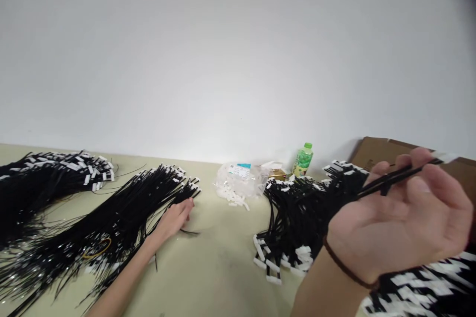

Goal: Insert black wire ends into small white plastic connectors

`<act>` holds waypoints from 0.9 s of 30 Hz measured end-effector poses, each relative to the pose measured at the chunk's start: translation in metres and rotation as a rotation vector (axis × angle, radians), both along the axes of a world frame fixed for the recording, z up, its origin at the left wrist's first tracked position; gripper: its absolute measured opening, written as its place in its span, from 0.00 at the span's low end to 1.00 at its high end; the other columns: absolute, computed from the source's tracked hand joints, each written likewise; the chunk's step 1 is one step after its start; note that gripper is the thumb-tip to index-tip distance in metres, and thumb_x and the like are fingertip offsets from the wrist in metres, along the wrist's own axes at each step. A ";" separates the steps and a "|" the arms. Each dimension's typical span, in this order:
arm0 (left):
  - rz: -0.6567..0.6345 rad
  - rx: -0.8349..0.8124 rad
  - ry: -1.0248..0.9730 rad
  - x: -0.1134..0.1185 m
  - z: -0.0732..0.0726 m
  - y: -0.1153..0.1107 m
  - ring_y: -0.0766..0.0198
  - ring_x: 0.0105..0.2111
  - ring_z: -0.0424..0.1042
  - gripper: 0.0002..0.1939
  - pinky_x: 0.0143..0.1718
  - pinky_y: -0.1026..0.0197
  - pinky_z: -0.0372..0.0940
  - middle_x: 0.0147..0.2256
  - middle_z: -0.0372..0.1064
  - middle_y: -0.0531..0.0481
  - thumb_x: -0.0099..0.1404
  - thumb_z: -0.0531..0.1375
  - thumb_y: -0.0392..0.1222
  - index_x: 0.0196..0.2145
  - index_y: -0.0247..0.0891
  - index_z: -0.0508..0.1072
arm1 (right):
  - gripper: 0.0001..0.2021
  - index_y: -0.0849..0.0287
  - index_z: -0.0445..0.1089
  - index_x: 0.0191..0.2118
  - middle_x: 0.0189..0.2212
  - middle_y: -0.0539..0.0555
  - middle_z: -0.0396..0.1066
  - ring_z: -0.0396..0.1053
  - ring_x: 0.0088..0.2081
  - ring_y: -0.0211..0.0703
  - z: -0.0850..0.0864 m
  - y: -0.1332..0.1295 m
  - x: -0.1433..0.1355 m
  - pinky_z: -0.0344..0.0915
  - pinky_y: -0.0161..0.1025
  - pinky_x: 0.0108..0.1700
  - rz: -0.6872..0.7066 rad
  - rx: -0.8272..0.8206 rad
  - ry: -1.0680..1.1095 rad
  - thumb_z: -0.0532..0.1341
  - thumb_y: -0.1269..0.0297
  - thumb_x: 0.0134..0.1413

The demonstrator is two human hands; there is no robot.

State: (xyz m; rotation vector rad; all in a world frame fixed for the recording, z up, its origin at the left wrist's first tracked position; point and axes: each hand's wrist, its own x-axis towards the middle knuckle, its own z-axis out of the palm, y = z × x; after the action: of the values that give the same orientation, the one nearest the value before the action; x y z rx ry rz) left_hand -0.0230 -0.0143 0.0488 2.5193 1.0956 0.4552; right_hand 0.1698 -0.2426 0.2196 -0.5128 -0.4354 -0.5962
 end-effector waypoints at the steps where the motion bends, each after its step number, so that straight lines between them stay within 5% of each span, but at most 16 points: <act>1: -0.013 -0.038 0.041 -0.002 0.001 -0.002 0.61 0.27 0.68 0.26 0.30 0.62 0.59 0.26 0.69 0.48 0.64 0.37 0.54 0.35 0.38 0.69 | 0.10 0.55 0.69 0.29 0.37 0.51 0.67 0.60 0.51 0.50 0.001 0.002 -0.005 0.51 0.58 0.58 0.006 -0.004 0.003 0.53 0.75 0.45; 5: -0.023 0.300 0.163 -0.019 -0.019 -0.004 0.53 0.44 0.64 0.23 0.45 0.53 0.56 0.44 0.66 0.39 0.61 0.46 0.51 0.46 0.35 0.67 | 0.10 0.57 0.70 0.28 0.37 0.52 0.68 0.63 0.49 0.49 0.005 0.014 -0.015 0.56 0.57 0.55 0.038 0.055 0.002 0.53 0.77 0.44; 9: -0.079 0.514 0.274 -0.045 -0.034 0.016 0.53 0.52 0.58 0.18 0.53 0.45 0.46 0.53 0.60 0.47 0.62 0.47 0.43 0.49 0.47 0.65 | 0.09 0.61 0.70 0.30 0.40 0.55 0.67 0.63 0.49 0.47 0.001 0.026 -0.016 0.54 0.57 0.55 0.183 0.030 -0.031 0.54 0.77 0.46; 12: -0.103 0.605 0.441 -0.061 -0.024 0.046 0.54 0.56 0.53 0.26 0.54 0.45 0.42 0.55 0.55 0.48 0.58 0.46 0.27 0.50 0.47 0.65 | 0.08 0.60 0.69 0.35 0.45 0.53 0.65 0.60 0.52 0.42 -0.008 0.035 -0.021 0.53 0.53 0.57 0.374 -0.170 -0.081 0.55 0.73 0.49; 15: -0.063 0.590 0.593 -0.068 -0.007 0.073 0.54 0.56 0.53 0.33 0.53 0.46 0.47 0.56 0.53 0.46 0.54 0.44 0.21 0.52 0.48 0.63 | 0.13 0.57 0.66 0.44 0.53 0.53 0.57 0.53 0.56 0.40 -0.019 0.048 -0.027 0.55 0.46 0.57 0.557 -0.496 -0.165 0.55 0.66 0.51; 18: -0.088 0.449 0.573 -0.059 0.006 0.078 0.51 0.55 0.55 0.31 0.47 0.46 0.55 0.57 0.51 0.46 0.54 0.46 0.23 0.52 0.48 0.63 | 0.19 0.59 0.62 0.50 0.56 0.55 0.51 0.48 0.58 0.41 -0.031 0.066 -0.031 0.57 0.40 0.56 0.614 -0.868 -0.322 0.54 0.61 0.51; 20: -0.004 0.286 0.388 -0.043 0.016 0.064 0.47 0.54 0.55 0.22 0.44 0.47 0.58 0.55 0.55 0.42 0.57 0.50 0.33 0.49 0.42 0.67 | 0.21 0.63 0.61 0.50 0.53 0.59 0.55 0.53 0.56 0.43 -0.039 0.080 -0.032 0.62 0.38 0.50 0.610 -1.082 -0.413 0.53 0.60 0.52; 24: -0.175 -0.409 -0.335 0.008 0.042 0.002 0.53 0.47 0.64 0.24 0.45 0.54 0.58 0.48 0.64 0.44 0.61 0.46 0.54 0.51 0.42 0.63 | 0.22 0.67 0.59 0.52 0.49 0.60 0.60 0.58 0.52 0.44 -0.052 0.108 -0.035 0.55 0.41 0.55 0.471 -1.498 -0.594 0.51 0.61 0.53; 27: -0.321 -0.917 -0.631 0.051 0.048 -0.043 0.60 0.33 0.70 0.23 0.33 0.58 0.63 0.40 0.68 0.44 0.60 0.48 0.55 0.49 0.40 0.62 | 0.21 0.67 0.59 0.52 0.48 0.61 0.62 0.59 0.50 0.46 -0.058 0.116 -0.034 0.55 0.43 0.53 0.424 -1.656 -0.651 0.49 0.62 0.54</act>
State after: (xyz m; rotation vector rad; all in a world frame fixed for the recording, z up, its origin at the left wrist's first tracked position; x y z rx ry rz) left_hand 0.0275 -0.0570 0.0968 1.5279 0.4627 0.4625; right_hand 0.1360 -0.1266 0.1612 -1.7417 -1.6318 0.1817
